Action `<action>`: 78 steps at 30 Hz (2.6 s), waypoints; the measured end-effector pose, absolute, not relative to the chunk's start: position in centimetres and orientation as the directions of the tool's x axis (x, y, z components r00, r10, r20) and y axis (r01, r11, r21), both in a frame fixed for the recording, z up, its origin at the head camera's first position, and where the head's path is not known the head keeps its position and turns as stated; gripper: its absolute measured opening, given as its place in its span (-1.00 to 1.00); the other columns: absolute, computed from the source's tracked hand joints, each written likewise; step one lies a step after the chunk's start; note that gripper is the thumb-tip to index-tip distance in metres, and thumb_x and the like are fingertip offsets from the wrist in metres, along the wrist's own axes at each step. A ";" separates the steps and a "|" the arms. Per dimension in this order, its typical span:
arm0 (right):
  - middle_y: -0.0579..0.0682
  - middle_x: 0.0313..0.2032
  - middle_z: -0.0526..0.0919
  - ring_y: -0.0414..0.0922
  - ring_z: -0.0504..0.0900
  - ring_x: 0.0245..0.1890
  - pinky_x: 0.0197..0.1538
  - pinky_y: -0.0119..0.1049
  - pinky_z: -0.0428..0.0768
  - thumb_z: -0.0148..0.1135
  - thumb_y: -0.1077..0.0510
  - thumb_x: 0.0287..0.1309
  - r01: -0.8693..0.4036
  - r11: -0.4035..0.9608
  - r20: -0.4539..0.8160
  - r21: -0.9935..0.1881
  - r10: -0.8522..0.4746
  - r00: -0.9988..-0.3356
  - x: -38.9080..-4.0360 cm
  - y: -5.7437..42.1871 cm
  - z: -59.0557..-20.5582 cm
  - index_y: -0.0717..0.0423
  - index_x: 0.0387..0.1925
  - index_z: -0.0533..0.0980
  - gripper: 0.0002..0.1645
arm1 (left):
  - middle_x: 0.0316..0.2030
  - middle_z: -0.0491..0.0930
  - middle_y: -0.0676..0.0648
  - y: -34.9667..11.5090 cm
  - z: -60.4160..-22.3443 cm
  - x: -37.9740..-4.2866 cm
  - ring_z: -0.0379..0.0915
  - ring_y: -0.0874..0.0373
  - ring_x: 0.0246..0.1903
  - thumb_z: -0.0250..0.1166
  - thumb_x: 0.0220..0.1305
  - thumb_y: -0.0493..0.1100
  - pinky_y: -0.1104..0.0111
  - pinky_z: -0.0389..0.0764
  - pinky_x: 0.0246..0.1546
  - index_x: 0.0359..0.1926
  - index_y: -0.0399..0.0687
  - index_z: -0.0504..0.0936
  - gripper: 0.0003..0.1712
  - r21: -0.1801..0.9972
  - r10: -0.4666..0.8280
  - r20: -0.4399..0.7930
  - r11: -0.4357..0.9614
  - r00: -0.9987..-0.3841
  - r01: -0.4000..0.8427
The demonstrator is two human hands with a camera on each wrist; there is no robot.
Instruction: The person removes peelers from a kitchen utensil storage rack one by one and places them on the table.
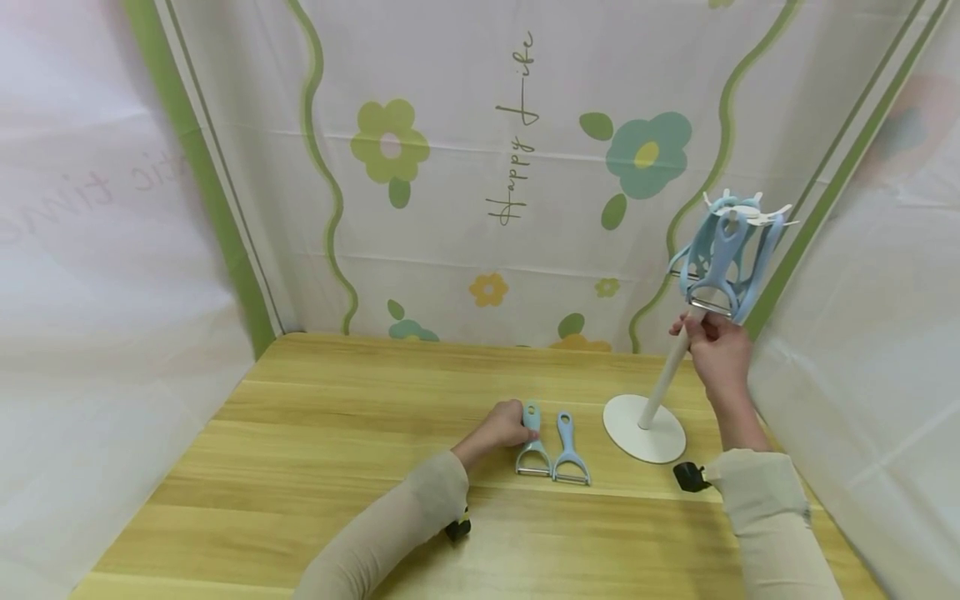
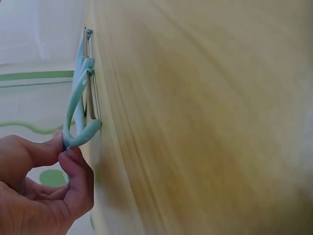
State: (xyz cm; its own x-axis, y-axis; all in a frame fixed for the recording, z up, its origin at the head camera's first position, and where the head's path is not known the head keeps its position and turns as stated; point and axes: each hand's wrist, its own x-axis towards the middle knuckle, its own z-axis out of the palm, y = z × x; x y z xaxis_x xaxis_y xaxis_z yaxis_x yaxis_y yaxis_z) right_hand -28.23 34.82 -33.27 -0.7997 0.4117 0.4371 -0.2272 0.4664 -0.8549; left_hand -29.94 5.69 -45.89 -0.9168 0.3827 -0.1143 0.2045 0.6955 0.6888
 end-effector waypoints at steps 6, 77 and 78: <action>-0.31 -0.47 0.63 -0.44 0.61 -0.38 -0.29 -0.65 0.54 0.07 0.02 0.28 -0.219 0.482 0.437 -0.848 0.404 -0.803 -28.3 35.0 -33.3 0.28 -0.12 0.53 -0.61 | -0.81 0.14 0.11 5.7 -46.3 -30.2 0.04 0.27 -0.77 0.41 0.04 -0.16 0.52 0.15 -0.74 -0.77 0.03 0.19 -0.46 0.648 0.397 -0.080 0.717 -0.914 0.255; -0.15 -0.44 0.63 -0.43 0.60 -0.41 -0.31 -0.65 0.53 0.05 0.07 0.30 -0.233 0.541 0.474 -0.808 0.363 -0.802 -28.1 35.0 -33.0 0.32 -0.12 0.53 -0.64 | -0.21 0.62 0.09 8.2 -38.7 -29.1 0.54 0.30 -0.21 0.30 0.17 0.05 0.47 0.57 -0.18 0.03 -0.09 0.51 -0.52 0.880 0.493 0.166 0.316 -0.854 0.353; -0.13 -0.43 0.64 -0.42 0.61 -0.41 -0.31 -0.65 0.53 0.05 0.08 0.30 -0.233 0.541 0.473 -0.808 0.360 -0.804 -28.1 35.0 -33.0 0.31 -0.13 0.53 -0.65 | -0.20 0.61 0.09 8.2 -38.6 -29.1 0.54 0.30 -0.19 0.30 0.17 0.05 0.46 0.56 -0.15 0.04 -0.09 0.51 -0.52 0.881 0.494 0.174 0.308 -0.852 0.359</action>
State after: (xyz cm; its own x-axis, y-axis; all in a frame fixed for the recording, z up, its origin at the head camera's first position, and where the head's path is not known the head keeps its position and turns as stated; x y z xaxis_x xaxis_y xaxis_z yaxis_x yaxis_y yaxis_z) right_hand -28.11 35.00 -33.01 -0.8039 0.3605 0.4731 -0.2327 0.5414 -0.8079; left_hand -29.14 8.24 -38.60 -0.8517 0.4942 0.1745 0.3593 0.3082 0.8809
